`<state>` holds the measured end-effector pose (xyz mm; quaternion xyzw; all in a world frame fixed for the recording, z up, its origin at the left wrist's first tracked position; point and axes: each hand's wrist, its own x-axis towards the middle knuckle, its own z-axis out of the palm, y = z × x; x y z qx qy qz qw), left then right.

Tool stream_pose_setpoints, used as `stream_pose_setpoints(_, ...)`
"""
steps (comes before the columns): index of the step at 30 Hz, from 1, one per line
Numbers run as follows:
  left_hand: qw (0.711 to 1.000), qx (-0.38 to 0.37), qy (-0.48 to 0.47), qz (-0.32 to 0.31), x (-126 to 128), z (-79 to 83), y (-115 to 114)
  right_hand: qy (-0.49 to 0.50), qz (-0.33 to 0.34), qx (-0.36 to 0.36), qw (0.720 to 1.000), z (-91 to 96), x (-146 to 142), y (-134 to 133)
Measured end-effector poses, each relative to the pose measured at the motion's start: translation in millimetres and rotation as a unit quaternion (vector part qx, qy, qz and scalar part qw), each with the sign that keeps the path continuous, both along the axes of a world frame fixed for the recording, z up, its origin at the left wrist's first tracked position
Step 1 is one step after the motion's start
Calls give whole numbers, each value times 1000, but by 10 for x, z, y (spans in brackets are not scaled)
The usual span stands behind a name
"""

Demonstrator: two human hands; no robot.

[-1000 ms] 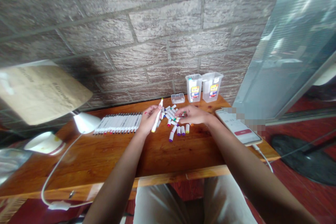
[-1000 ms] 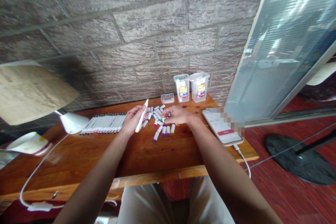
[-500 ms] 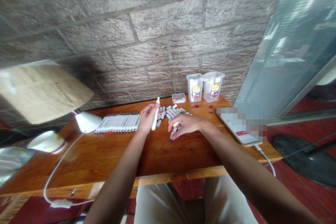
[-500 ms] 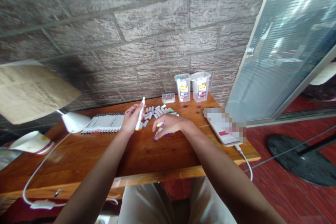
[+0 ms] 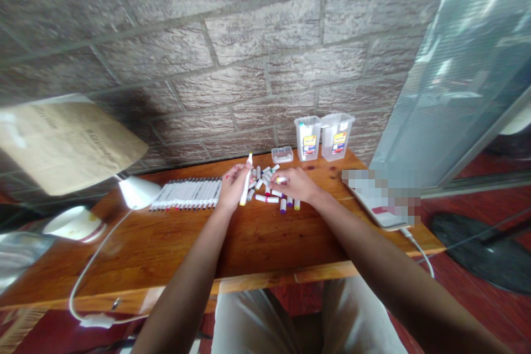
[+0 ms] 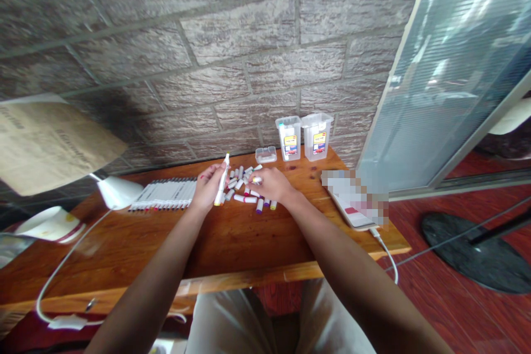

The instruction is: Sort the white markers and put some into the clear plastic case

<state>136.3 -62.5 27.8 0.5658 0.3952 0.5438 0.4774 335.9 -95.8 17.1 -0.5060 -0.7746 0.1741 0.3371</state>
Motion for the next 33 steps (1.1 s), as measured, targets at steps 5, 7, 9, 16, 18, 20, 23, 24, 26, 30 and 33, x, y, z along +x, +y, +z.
stream_pose_setpoints(5, 1000, -8, 9, 2, 21, 46, -40, 7, 43, -13, 999, 1, 21, -13)
stream_pose_setpoints(7, 1000, -9, 13, 1, 26, 58, -50, -20, 79, -21, 996, 1, -18, -35)
stream_pose_setpoints(9, 1000, -8, 14, -1, 29, 64, -54, -49, 95, -26, 994, 1, -56, -55)
stream_pose_setpoints(16, 1000, -7, 18, 4, 32, 63, -53, -108, 71, -58, 990, 9, -75, -80)
stream_pose_setpoints(18, 1000, -5, 18, 2, 30, 59, -50, -97, 63, -59, 992, 14, -68, -82)
stream_pose_setpoints(20, 1000, -4, 18, 1, 26, 52, -44, -77, 50, -52, 994, 14, -71, -80)
stream_pose_setpoints(23, 1000, 0, 20, 0, 16, 39, -33, -53, 18, -26, 998, 1, -100, -71)
stream_pose_setpoints(24, 1000, 0, 22, -1, 13, 35, -30, -44, 10, -17, 999, -5, -114, -67)
stream_pose_setpoints(26, 1000, 1, 27, -1, 8, 29, -27, -20, 5, 1, 1000, -19, -143, -58)
stream_pose_setpoints(30, 1000, 3, 27, -1, 9, 36, -33, 6, -10, 20, 1000, -51, -175, -33)
stream_pose_setpoints(33, 1000, 2, 23, -2, 15, 46, -41, -1, -30, 11, 999, -79, -168, -7)
